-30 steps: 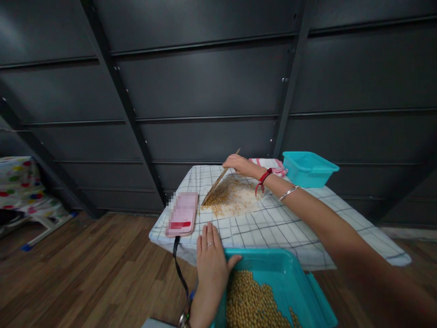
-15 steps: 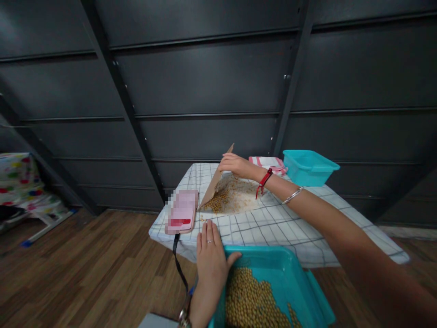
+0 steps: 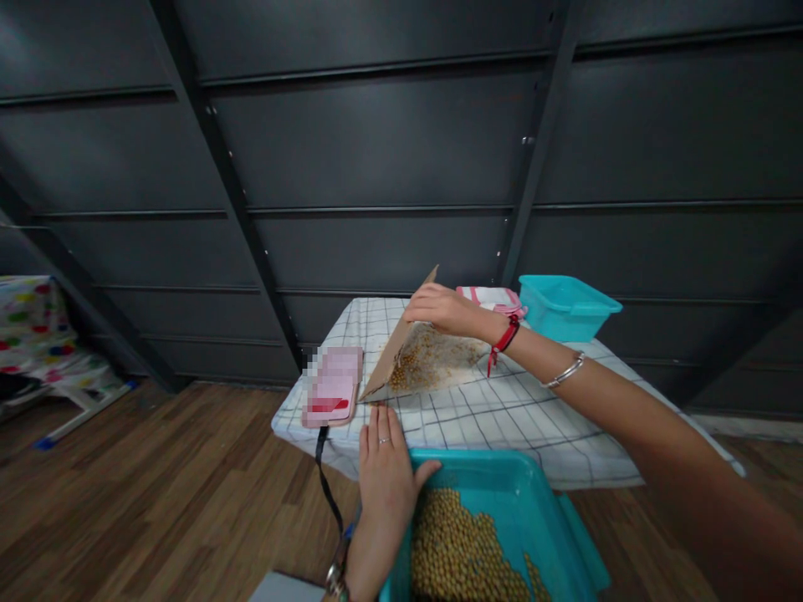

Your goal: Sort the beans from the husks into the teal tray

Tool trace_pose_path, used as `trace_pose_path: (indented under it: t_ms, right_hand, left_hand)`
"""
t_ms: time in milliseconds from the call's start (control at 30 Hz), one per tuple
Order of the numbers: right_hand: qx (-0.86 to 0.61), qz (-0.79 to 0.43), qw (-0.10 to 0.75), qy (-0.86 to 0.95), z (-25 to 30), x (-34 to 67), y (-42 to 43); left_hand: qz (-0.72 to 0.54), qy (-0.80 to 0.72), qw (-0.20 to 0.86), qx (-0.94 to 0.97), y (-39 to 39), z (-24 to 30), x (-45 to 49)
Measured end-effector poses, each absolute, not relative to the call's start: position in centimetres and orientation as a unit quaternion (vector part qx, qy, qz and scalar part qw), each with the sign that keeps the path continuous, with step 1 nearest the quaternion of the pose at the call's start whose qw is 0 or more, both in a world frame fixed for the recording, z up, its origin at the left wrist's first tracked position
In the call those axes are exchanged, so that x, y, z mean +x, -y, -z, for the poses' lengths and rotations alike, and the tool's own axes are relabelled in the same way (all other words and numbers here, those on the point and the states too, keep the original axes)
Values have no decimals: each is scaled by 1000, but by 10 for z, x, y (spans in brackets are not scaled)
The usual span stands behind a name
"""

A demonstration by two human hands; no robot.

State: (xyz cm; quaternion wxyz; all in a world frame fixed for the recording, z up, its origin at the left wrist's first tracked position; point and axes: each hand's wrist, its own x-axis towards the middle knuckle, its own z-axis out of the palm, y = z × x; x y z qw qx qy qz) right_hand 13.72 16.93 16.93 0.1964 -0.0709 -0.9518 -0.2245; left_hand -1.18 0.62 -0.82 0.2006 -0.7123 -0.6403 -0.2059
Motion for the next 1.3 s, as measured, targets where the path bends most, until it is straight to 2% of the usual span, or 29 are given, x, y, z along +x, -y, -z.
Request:
trace_pose_path:
  t_ms: [433, 633, 1300]
  right_hand:
    - [-144, 176, 104, 968, -209, 137, -125]
    - [-156, 176, 77, 969, -209, 131, -119]
    - [-133, 188, 90, 969, -203, 127, -127]
  left_hand:
    - [211, 647, 198, -705, -5, 10, -11]
    - [217, 643, 198, -707, -5, 11, -11]
    - [233, 644, 184, -705, -4, 11, -11]
